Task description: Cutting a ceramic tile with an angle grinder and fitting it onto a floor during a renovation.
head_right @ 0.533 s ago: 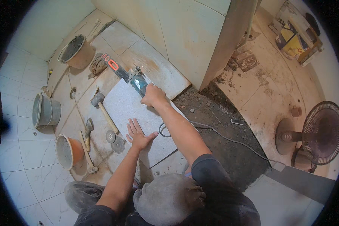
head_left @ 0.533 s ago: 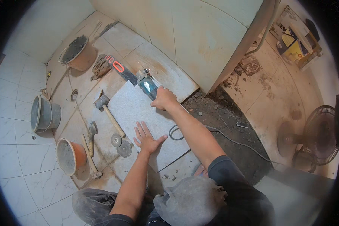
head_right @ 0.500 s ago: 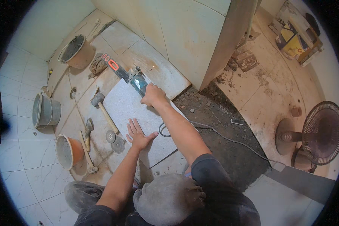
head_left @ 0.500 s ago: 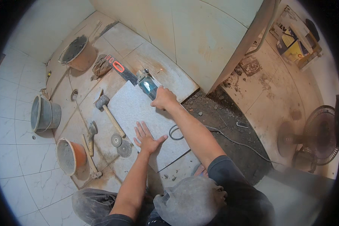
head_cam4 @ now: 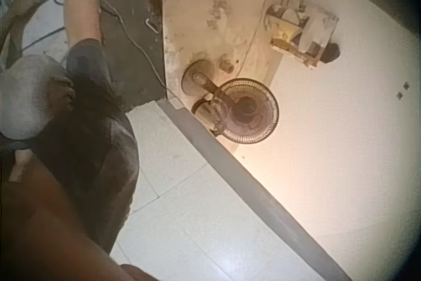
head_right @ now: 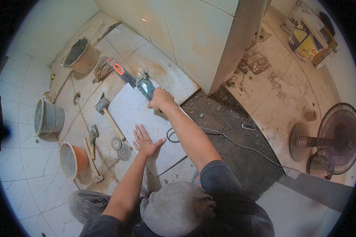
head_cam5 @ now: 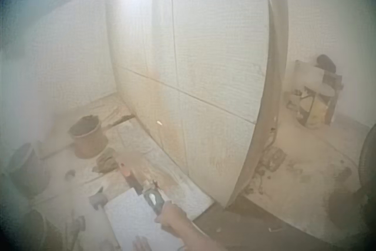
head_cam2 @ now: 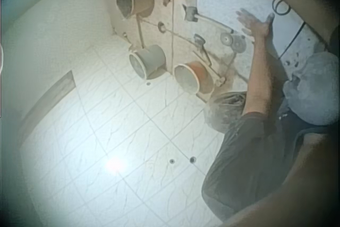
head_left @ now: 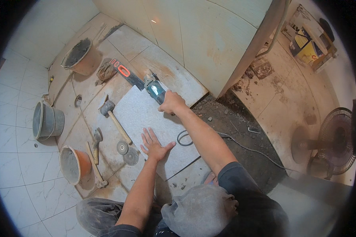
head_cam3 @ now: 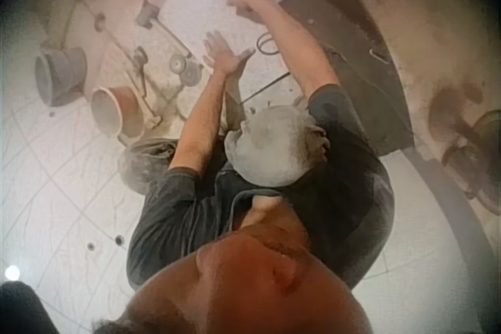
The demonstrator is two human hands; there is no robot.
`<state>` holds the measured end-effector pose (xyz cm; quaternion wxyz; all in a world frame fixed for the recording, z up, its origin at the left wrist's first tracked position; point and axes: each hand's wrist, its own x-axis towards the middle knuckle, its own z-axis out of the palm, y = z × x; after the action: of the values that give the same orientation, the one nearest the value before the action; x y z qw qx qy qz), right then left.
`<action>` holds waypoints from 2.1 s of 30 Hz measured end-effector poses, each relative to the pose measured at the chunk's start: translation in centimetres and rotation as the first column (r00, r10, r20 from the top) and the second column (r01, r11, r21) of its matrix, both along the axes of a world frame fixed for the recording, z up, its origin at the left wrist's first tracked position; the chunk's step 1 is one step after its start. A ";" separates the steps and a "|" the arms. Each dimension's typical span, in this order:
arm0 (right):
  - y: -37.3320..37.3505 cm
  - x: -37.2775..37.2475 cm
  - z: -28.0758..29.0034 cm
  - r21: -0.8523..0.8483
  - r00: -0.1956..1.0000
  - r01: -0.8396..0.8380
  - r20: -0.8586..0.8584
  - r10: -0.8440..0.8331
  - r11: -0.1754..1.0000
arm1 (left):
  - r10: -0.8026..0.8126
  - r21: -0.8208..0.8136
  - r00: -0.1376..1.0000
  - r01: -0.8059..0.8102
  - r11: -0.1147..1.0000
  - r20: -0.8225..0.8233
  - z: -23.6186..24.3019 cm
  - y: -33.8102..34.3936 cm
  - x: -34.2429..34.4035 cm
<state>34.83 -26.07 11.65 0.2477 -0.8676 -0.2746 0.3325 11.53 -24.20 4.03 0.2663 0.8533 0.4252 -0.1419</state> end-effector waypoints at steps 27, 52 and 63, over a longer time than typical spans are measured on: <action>-0.9 -0.8 -0.9 0.043 0.998 -0.012 0.064 0.010 0.999 | 0.005 -0.016 1.000 -0.005 1.000 -0.002 0.2 0.1 0.2; -1.6 -1.1 -0.3 0.055 0.999 0.017 0.041 -0.020 0.998 | 0.016 -0.011 1.000 -0.016 1.000 0.006 0.2 0.0 0.1; -1.9 -1.4 -0.1 0.038 0.999 0.018 0.029 -0.019 0.999 | 0.019 -0.019 1.000 -0.019 1.000 0.009 0.5 -0.2 0.2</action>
<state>33.42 -27.97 11.52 0.2631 -0.8701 -0.2763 0.3121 11.76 -24.36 4.48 0.2777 0.8473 0.4307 -0.1397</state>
